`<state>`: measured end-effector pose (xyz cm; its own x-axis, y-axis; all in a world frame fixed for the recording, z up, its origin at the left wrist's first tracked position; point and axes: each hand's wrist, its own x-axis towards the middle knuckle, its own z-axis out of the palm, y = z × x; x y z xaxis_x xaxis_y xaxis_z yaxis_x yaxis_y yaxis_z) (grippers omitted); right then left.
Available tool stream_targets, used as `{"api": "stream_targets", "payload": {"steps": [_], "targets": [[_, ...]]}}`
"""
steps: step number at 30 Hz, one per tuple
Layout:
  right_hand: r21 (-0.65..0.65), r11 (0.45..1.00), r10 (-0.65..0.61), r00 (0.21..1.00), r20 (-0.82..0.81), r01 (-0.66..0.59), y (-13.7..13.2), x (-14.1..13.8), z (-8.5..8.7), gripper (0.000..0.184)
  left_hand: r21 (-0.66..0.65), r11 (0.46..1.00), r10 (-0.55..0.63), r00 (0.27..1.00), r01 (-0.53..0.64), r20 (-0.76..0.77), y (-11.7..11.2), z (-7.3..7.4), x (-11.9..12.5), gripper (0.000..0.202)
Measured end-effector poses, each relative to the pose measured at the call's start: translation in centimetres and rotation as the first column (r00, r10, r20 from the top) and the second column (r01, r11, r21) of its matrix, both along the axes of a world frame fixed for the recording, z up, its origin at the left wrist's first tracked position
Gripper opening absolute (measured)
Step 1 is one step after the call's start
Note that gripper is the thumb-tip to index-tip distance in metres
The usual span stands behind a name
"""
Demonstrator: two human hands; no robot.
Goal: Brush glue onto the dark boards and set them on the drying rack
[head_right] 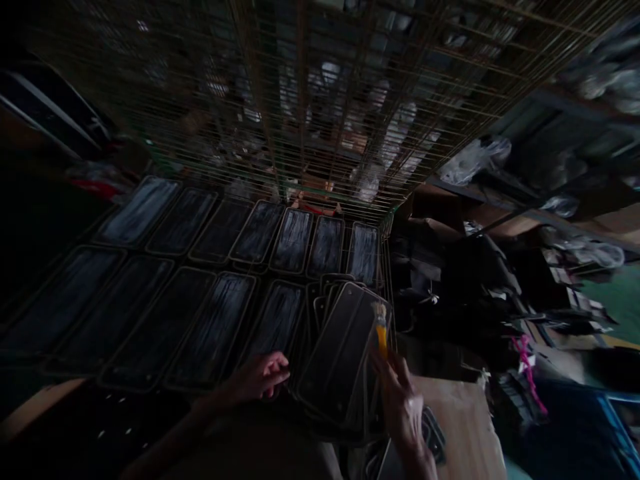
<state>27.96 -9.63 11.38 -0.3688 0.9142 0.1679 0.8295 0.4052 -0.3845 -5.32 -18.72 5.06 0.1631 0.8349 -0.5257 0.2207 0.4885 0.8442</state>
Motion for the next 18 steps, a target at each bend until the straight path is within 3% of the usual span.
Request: {"api": "stream_targets", "payload": {"steps": [4, 10, 13, 18], "targets": [[0.036, 0.999, 0.01, 0.998, -0.067, -0.007, 3.5, 0.5, -0.3, 0.034, 0.002, 1.0, 0.011, 0.972, -0.011, -0.234, -0.1, -0.6, 6.6, 0.033], [0.115, 0.991, 0.068, 0.998, 0.005, -0.068, 6.3, 0.8, -1.1, 0.036, -0.065, 0.976, 0.195, 0.965, -0.209, -0.176, -0.7, -0.2, 9.1, 0.026], [0.121, 0.977, 0.17, 0.985, 0.039, -0.174, 4.7, 1.1, -0.9, 0.035, -0.079, 0.955, 0.274, 0.954, -0.285, -0.121, -1.0, 0.2, 9.5, 0.026], [0.025, 0.931, 0.362, 0.93, 0.06, -0.364, -1.2, 2.1, 1.1, 0.032, -0.089, 0.926, 0.364, 0.93, -0.368, -0.056, -1.4, 0.5, 10.2, 0.027]]}}
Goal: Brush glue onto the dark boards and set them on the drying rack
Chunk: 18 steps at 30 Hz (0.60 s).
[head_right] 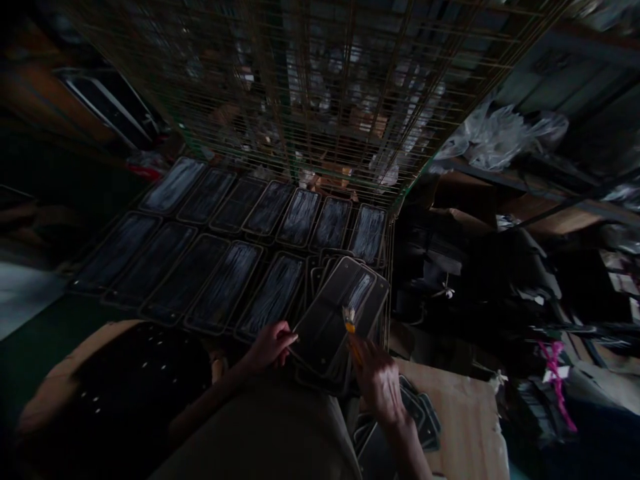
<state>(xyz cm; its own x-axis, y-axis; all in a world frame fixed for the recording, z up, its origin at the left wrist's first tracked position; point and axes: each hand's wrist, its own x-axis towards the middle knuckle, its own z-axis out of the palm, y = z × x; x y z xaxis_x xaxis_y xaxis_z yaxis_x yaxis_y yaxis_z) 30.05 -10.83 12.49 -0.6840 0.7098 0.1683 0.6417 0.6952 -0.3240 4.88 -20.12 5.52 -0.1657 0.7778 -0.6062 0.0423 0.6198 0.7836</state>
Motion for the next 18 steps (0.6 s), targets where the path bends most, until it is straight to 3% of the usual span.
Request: {"api": "stream_targets", "payload": {"steps": [4, 7, 10, 13, 14, 16, 18], "targets": [[-0.189, 0.974, 0.125, 0.992, -0.011, -0.124, -3.3, 0.2, 2.3, 0.03, 0.06, 0.998, 0.029, 0.999, -0.03, 0.026, -0.3, -0.3, 0.1, 0.03], [-0.394, 0.908, 0.127, 0.989, -0.077, -0.147, -3.6, -0.3, 3.7, 0.028, 0.075, 0.996, 0.039, 0.999, -0.04, 0.019, -0.6, -0.6, 0.1, 0.03], [-0.63, 0.764, 0.052, 0.986, -0.157, -0.14, -1.8, -1.4, 3.4, 0.028, 0.08, 0.996, 0.037, 0.999, -0.037, 0.007, -0.6, -0.8, 0.1, 0.027], [-0.781, 0.601, -0.041, 0.969, -0.244, -0.171, 1.9, -2.8, 1.2, 0.034, 0.07, 0.997, 0.03, 1.0, -0.03, 0.003, -0.5, -0.9, 0.0, 0.025], [-0.797, 0.577, -0.088, 0.956, -0.279, -0.179, 3.4, -3.2, 0.3, 0.037, 0.068, 0.997, 0.025, 1.0, -0.026, 0.001, -0.5, -0.9, -0.1, 0.025], [-0.781, 0.6, -0.172, 0.926, -0.335, -0.172, 6.6, -3.8, -1.3, 0.041, 0.069, 0.997, 0.019, 1.0, -0.019, -0.001, -0.4, -0.9, -0.1, 0.025], [-0.716, 0.689, -0.247, 0.894, -0.374, -0.11, 9.8, -4.1, -2.2, 0.043, 0.082, 0.997, 0.016, 1.0, -0.016, 0.003, -0.3, -0.7, -0.2, 0.023]]}}
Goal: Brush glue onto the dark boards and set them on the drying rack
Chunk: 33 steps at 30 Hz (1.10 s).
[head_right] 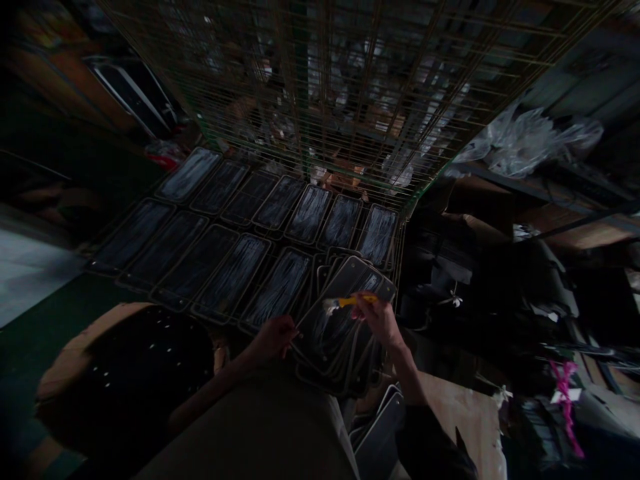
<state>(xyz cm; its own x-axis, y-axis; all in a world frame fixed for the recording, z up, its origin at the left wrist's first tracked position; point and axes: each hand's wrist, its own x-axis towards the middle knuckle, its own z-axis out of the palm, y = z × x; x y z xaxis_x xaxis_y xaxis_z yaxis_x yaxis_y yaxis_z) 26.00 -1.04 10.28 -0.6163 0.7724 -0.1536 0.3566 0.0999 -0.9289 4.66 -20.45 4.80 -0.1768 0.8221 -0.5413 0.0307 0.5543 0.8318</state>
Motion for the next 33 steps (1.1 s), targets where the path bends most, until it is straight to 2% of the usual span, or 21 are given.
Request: {"api": "stream_targets", "payload": {"steps": [2, 5, 8, 10, 12, 14, 16, 18, 21, 24, 26, 28, 30, 33], "targets": [[0.132, 0.983, -0.131, 0.991, 0.003, 0.129, 2.6, 0.1, -0.3, 0.045, 0.011, 1.0, 0.006, 1.0, -0.007, 0.008, 0.1, 0.2, 0.0, 0.021], [0.379, 0.9, -0.242, 0.97, 0.024, 0.216, 4.5, 0.3, -0.3, 0.043, 0.017, 1.0, 0.019, 0.999, -0.02, 0.026, 0.2, 0.5, 0.0, 0.02], [0.624, 0.777, -0.215, 0.966, 0.145, 0.079, 3.2, 0.0, -0.5, 0.038, 0.012, 0.999, 0.031, 0.998, -0.032, 0.052, 0.2, 0.5, -0.1, 0.021], [0.681, 0.728, -0.146, 0.954, 0.261, -0.075, 0.4, -0.4, -0.7, 0.034, 0.009, 0.999, 0.04, 0.997, -0.04, 0.062, 0.2, 0.5, -0.1, 0.022], [0.64, 0.746, -0.036, 0.948, 0.316, -0.186, -3.2, -0.8, -0.7, 0.031, 0.023, 0.999, 0.042, 0.997, -0.044, 0.057, 0.2, 0.5, -0.3, 0.022], [0.526, 0.821, 0.079, 0.957, 0.28, -0.221, -7.0, -1.0, -0.3, 0.027, 0.045, 0.998, 0.036, 0.998, -0.039, 0.058, 0.1, 0.6, -0.4, 0.023], [0.369, 0.906, 0.136, 0.969, 0.207, -0.206, -10.2, -0.9, 0.4, 0.025, 0.067, 0.997, 0.021, 0.997, -0.026, 0.07, 0.1, 0.8, -0.5, 0.023], [0.216, 0.966, 0.116, 0.983, 0.141, -0.145, -12.6, -0.6, 1.3, 0.025, 0.068, 0.997, 0.017, 0.996, -0.024, 0.091, 0.2, 1.1, -0.5, 0.021], [0.051, 0.998, 0.02, 0.996, 0.083, -0.024, -14.2, 0.0, 1.8, 0.027, 0.062, 0.997, 0.034, 0.993, -0.041, 0.11, 0.2, 1.3, -0.2, 0.02], [0.004, 0.997, -0.075, 0.994, 0.074, 0.075, -13.2, 0.6, 1.3, 0.029, 0.063, 0.996, 0.051, 0.993, -0.058, 0.106, 0.0, 1.1, -0.1, 0.023], [0.059, 0.989, -0.137, 0.987, 0.085, 0.132, -11.0, 1.0, 0.5, 0.029, 0.072, 0.995, 0.057, 0.994, -0.064, 0.096, -0.1, 0.9, -0.1, 0.024], [0.175, 0.967, -0.2, 0.977, 0.075, 0.185, -8.0, 1.4, -0.3, 0.03, 0.092, 0.994, 0.044, 0.996, -0.052, 0.08, -0.2, 0.8, -0.1, 0.025], [0.322, 0.916, -0.268, 0.962, 0.045, 0.24, -4.8, 1.6, -0.7, 0.032, 0.094, 0.995, 0.031, 0.997, -0.038, 0.067, -0.2, 0.7, -0.2, 0.025], [0.538, 0.797, -0.345, 0.938, 0.031, 0.275, -1.5, 1.1, -0.9, 0.03, 0.06, 0.997, 0.05, 0.996, -0.054, 0.067, -0.3, 0.5, 0.0, 0.024]]}}
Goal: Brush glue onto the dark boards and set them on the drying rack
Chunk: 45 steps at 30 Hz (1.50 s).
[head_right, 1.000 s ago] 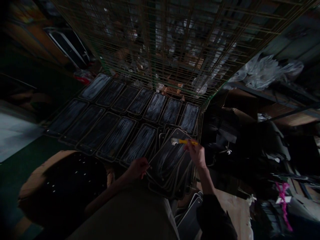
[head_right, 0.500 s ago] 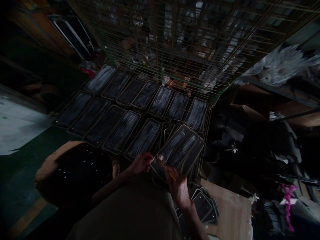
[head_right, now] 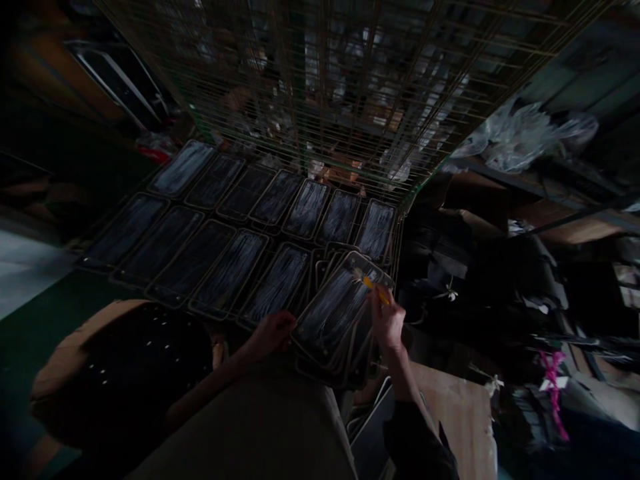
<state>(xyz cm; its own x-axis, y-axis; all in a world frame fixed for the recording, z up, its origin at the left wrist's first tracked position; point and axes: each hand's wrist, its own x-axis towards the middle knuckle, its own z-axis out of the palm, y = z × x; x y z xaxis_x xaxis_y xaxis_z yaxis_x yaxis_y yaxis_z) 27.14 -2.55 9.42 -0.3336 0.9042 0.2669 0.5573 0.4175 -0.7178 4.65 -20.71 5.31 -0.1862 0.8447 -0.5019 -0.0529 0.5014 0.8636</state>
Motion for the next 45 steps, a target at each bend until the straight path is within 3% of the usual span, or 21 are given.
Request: {"api": "stream_targets", "payload": {"steps": [2, 6, 12, 17, 19, 22, 26, 28, 30, 33, 36, 38, 40, 43, 45], "targets": [[0.09, 0.996, 0.019, 0.999, 0.049, -0.023, 0.9, -0.8, -0.1, 0.028, -0.015, 1.0, 0.023, 1.0, -0.022, 0.02, -0.1, -0.3, 0.2, 0.025], [0.093, 0.985, 0.134, 0.986, 0.097, -0.143, 1.7, -2.2, -1.3, 0.028, -0.023, 0.998, 0.067, 0.996, -0.066, 0.055, -0.3, -1.0, 0.6, 0.027], [0.145, 0.989, -0.026, 0.99, 0.14, 0.006, 3.4, 0.0, -2.6, 0.034, -0.046, 0.99, 0.137, 0.988, -0.133, 0.075, -0.5, -1.3, 1.2, 0.027], [0.192, 0.978, 0.024, 0.954, 0.3, -0.085, 0.0, 1.6, -1.4, 0.031, -0.042, 0.985, 0.173, 0.983, -0.17, 0.062, -0.7, -1.1, 1.5, 0.028], [0.13, 0.979, 0.104, 0.935, 0.339, -0.156, -2.7, 1.8, -0.6, 0.029, -0.04, 0.987, 0.154, 0.987, -0.153, 0.037, -0.7, -0.9, 1.4, 0.026], [-0.071, 0.959, 0.281, 0.916, 0.285, -0.273, -7.3, 2.1, 0.9, 0.026, -0.049, 0.992, 0.12, 0.993, -0.119, 0.017, -0.7, -0.5, 1.4, 0.022], [-0.35, 0.858, 0.425, 0.903, 0.068, -0.377, -10.8, 2.7, 2.7, 0.024, -0.047, 0.993, 0.105, 0.994, -0.105, -0.003, -0.6, -0.1, 1.5, 0.022], [-0.414, 0.829, 0.413, 0.911, 0.003, -0.375, -10.1, 3.0, 3.0, 0.025, -0.039, 0.994, 0.101, 0.995, -0.102, -0.023, -0.6, 0.0, 1.5, 0.023], [-0.378, 0.869, 0.339, 0.941, -0.013, -0.319, -7.6, 3.2, 2.6, 0.026, -0.026, 0.996, 0.084, 0.996, -0.085, -0.034, -0.7, 0.1, 1.4, 0.022], [-0.15, 0.978, 0.149, 0.988, 0.03, -0.143, -2.4, 3.1, 1.4, 0.031, -0.011, 0.998, 0.068, 0.997, -0.069, -0.029, -0.8, 0.1, 1.4, 0.023], [0.041, 0.997, 0.056, 0.993, 0.101, -0.061, 0.0, 2.6, 0.1, 0.034, -0.019, 0.996, 0.091, 0.996, -0.091, -0.021, -0.9, 0.0, 1.6, 0.025], [0.048, 0.988, 0.14, 0.976, 0.168, -0.15, -1.4, 2.1, -0.3, 0.032, -0.015, 0.993, 0.114, 0.993, -0.114, -0.019, -1.0, 0.0, 1.7, 0.026], [-0.046, 0.958, 0.285, 0.935, 0.209, -0.282, -4.6, 1.7, 0.0, 0.028, -0.002, 0.992, 0.124, 0.992, -0.124, -0.016, -1.1, 0.2, 1.8, 0.026], [-0.258, 0.876, 0.443, 0.891, 0.103, -0.406, -9.1, 1.4, 1.6, 0.025, 0.015, 0.993, 0.119, 0.993, -0.119, -0.006, -1.2, 0.5, 1.9, 0.025], [-0.327, 0.859, 0.421, 0.907, 0.014, -0.393, -9.7, 1.2, 2.6, 0.023, 0.016, 0.992, 0.122, 0.993, -0.121, -0.004, -1.2, 0.7, 1.9, 0.024]]}}
